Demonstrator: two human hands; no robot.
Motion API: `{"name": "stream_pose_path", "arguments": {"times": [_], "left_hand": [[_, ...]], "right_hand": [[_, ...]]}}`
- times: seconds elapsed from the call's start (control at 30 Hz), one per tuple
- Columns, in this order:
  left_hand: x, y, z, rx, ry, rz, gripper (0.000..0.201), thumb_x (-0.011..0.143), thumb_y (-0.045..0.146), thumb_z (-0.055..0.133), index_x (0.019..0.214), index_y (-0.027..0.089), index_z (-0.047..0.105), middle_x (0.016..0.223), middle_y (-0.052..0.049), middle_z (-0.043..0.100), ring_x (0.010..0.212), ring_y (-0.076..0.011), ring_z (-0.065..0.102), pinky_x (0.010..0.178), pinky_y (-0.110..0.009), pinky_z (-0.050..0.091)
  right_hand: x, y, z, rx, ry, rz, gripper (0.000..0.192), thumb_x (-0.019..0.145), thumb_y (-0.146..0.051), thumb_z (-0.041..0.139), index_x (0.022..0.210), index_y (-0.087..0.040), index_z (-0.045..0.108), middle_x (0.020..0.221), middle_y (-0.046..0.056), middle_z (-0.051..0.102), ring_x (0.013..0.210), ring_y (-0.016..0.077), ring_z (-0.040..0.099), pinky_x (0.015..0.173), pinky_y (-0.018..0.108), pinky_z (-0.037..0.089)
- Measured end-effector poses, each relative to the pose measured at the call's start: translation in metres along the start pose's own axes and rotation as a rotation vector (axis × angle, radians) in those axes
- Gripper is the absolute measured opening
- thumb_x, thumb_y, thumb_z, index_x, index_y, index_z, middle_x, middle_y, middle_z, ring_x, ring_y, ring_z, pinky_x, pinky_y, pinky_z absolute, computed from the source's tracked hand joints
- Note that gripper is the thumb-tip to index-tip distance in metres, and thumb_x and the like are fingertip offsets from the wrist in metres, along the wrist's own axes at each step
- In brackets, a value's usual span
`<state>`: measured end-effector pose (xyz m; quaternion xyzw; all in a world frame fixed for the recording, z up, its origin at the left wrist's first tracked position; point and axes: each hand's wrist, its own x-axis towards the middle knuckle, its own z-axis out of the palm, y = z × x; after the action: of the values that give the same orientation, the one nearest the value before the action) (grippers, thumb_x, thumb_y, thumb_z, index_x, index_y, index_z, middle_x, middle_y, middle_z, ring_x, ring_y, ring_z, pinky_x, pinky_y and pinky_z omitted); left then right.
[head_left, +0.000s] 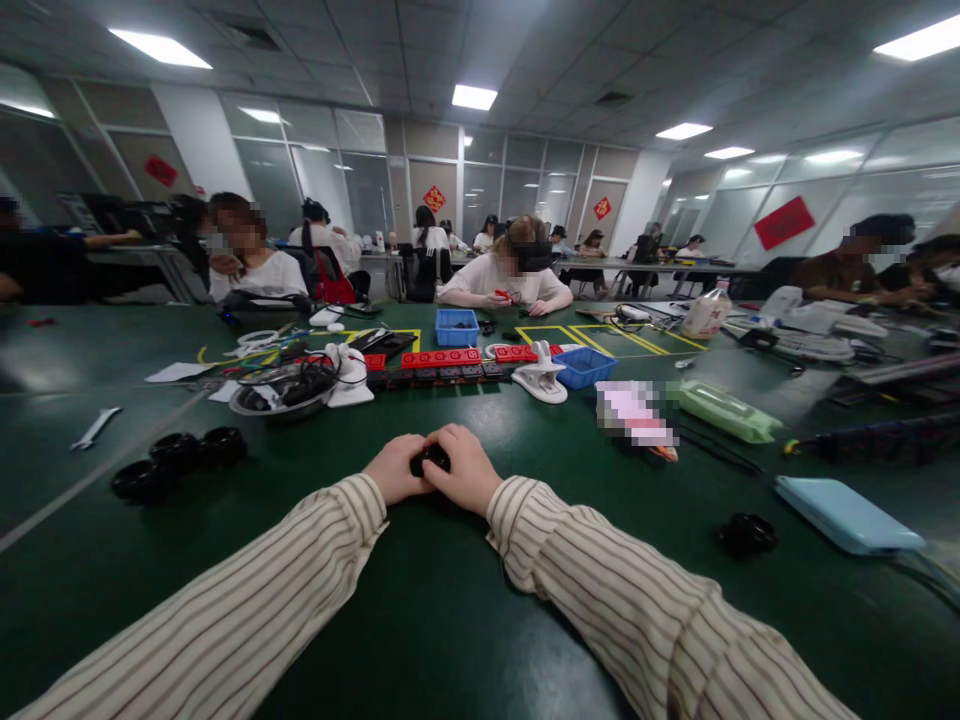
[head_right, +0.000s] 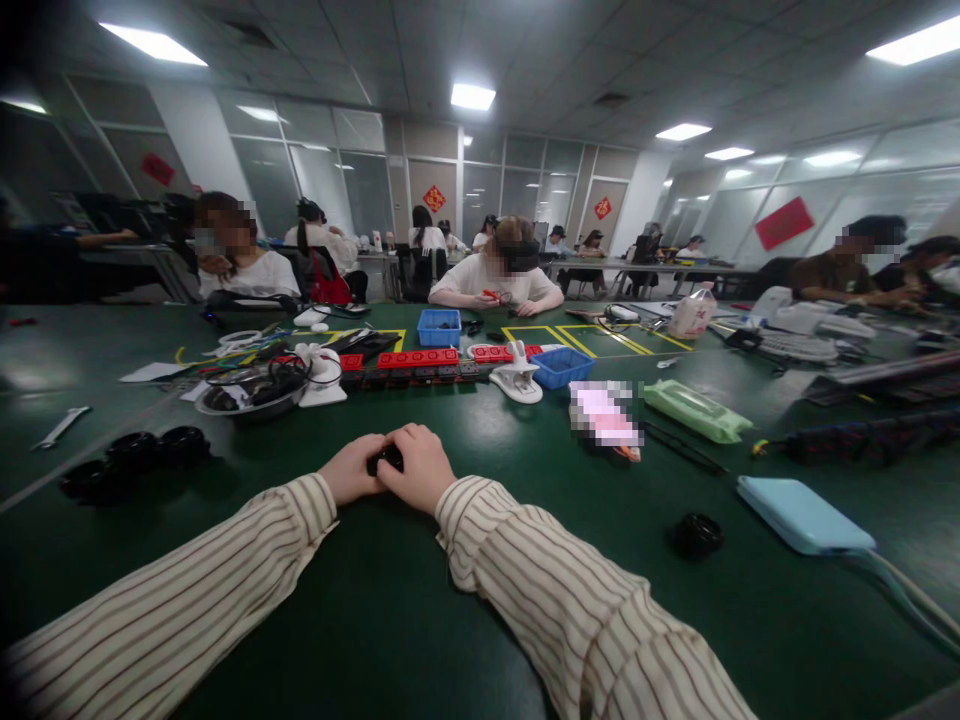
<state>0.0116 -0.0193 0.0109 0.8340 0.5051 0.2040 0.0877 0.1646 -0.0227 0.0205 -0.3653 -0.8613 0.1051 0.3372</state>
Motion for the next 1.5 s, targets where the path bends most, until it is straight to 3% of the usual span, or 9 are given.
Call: {"name": "stream_pose_path", "arguments": {"times": [0.13,0.3,0.47,0.63,0.83,1.03,1.2,1.33,1.5], "left_hand": [[-0.001,-0.003,-0.002,-0.052,-0.023,0.030,0.038,0.057,0.032,0.060,0.092,0.018,0.054,0.087,-0.002,0.058,0.085,-0.0204,0.053,0.081,-0.033,0.039],[-0.004,0.008,-0.002,0.134,0.041,-0.025,0.046,0.054,0.044,0.062,0.091,0.017,0.053,0.089,-0.006,0.058,0.090,-0.0244,0.052,0.093,-0.044,0.028],[-0.004,0.014,0.001,0.200,0.048,-0.069,0.036,0.058,0.042,0.060,0.084,0.017,0.054,0.082,-0.005,0.058,0.086,-0.0237,0.052,0.092,-0.043,0.030],[-0.001,0.001,0.003,0.045,0.022,-0.011,0.033,0.058,0.037,0.061,0.084,0.017,0.056,0.084,-0.004,0.057,0.083,-0.0210,0.053,0.080,-0.035,0.041],[-0.002,-0.010,0.005,-0.103,0.002,0.091,0.036,0.060,0.033,0.062,0.092,0.018,0.057,0.100,-0.005,0.055,0.095,-0.0213,0.050,0.087,-0.034,0.038],[-0.003,0.003,0.003,0.013,0.024,-0.019,0.057,0.053,0.039,0.066,0.103,0.019,0.048,0.105,-0.006,0.053,0.098,-0.0247,0.048,0.091,-0.041,0.033],[-0.004,0.013,0.001,0.098,0.053,-0.075,0.031,0.061,0.031,0.057,0.089,0.019,0.051,0.090,-0.004,0.056,0.088,-0.0218,0.051,0.089,-0.040,0.033],[-0.002,0.011,0.001,0.062,0.038,-0.051,0.023,0.060,0.030,0.057,0.079,0.019,0.052,0.079,-0.003,0.056,0.078,-0.0200,0.053,0.075,-0.032,0.041],[-0.004,0.009,-0.003,-0.011,0.020,-0.019,0.024,0.060,0.034,0.058,0.076,0.017,0.053,0.075,-0.002,0.055,0.074,-0.0190,0.054,0.067,-0.029,0.042]], "right_hand": [[0.000,-0.002,-0.003,0.046,-0.049,-0.071,0.021,0.071,-0.017,0.051,0.092,-0.018,0.051,0.092,0.003,0.051,0.090,0.0161,0.044,0.082,0.031,0.034],[-0.002,-0.005,-0.004,0.029,0.058,0.063,0.041,0.072,-0.038,0.054,0.106,-0.017,0.043,0.104,0.007,0.047,0.097,0.0192,0.043,0.084,0.035,0.033],[-0.001,-0.003,-0.003,-0.052,0.052,0.139,0.033,0.075,-0.045,0.050,0.091,-0.017,0.049,0.089,0.005,0.051,0.085,0.0181,0.046,0.077,0.033,0.034],[0.000,-0.002,-0.004,-0.015,0.021,0.037,0.015,0.075,-0.026,0.052,0.088,-0.018,0.053,0.087,0.003,0.054,0.086,0.0167,0.045,0.077,0.030,0.034],[-0.002,-0.005,-0.007,0.036,-0.066,-0.106,0.021,0.071,-0.012,0.047,0.090,-0.019,0.054,0.095,0.003,0.053,0.090,0.0164,0.045,0.082,0.030,0.034],[-0.003,-0.009,-0.009,-0.036,0.055,0.070,0.041,0.071,-0.042,0.055,0.103,-0.018,0.045,0.100,0.006,0.046,0.095,0.0199,0.043,0.082,0.035,0.033],[-0.002,-0.007,-0.005,-0.213,0.019,0.127,0.039,0.073,-0.053,0.048,0.089,-0.017,0.049,0.089,0.007,0.049,0.085,0.0208,0.046,0.073,0.035,0.037],[0.002,-0.003,-0.007,-0.289,-0.085,0.052,0.035,0.075,-0.051,0.047,0.085,-0.017,0.050,0.082,0.006,0.051,0.078,0.0191,0.049,0.066,0.031,0.039],[0.003,0.006,-0.020,-0.170,-0.191,-0.149,0.030,0.075,-0.043,0.052,0.090,-0.017,0.051,0.085,0.004,0.053,0.078,0.0164,0.051,0.069,0.028,0.041]]}}
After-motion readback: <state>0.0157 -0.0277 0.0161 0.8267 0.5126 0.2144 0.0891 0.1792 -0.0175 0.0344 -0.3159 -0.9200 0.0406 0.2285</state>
